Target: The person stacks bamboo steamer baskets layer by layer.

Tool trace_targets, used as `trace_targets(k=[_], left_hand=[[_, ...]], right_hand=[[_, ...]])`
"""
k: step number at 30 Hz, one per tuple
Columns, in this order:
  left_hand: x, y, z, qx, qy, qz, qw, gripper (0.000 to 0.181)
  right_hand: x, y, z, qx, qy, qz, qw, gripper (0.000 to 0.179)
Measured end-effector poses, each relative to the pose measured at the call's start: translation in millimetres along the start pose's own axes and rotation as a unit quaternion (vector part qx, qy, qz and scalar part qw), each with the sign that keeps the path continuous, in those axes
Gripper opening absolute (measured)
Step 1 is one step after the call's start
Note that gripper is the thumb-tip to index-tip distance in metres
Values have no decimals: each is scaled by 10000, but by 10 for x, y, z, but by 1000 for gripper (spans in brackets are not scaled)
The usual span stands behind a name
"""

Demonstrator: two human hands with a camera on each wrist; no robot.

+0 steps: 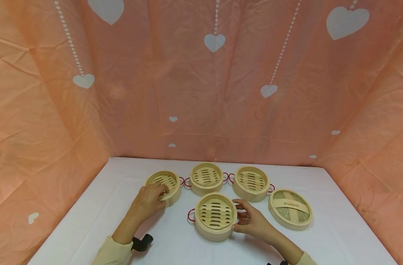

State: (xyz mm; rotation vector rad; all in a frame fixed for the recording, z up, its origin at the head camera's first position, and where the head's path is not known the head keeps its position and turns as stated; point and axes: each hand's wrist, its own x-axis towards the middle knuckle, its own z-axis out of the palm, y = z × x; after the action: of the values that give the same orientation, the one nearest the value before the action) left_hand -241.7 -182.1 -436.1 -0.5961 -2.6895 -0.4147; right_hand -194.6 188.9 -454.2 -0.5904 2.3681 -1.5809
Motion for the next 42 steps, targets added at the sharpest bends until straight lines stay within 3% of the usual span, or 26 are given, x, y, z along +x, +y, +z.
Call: trace_targets(k=[12,23,34,42], left_hand=[[-3,14,-27,93,42,-106,9999,27],[-45,23,-54,211,376,54,9991,28],[-98,82,-110,205,313,-113,9992,29],[-112,149,-176,189,522,26,9985,30]], right_hand=[[19,-8,9,18,17,36,10000,79],[19,-14,-1,-184,71,117,9997,79],[16,0,-1,-128,46,82,9999,78],[9,-17,0,-149,52,73,9998,78]])
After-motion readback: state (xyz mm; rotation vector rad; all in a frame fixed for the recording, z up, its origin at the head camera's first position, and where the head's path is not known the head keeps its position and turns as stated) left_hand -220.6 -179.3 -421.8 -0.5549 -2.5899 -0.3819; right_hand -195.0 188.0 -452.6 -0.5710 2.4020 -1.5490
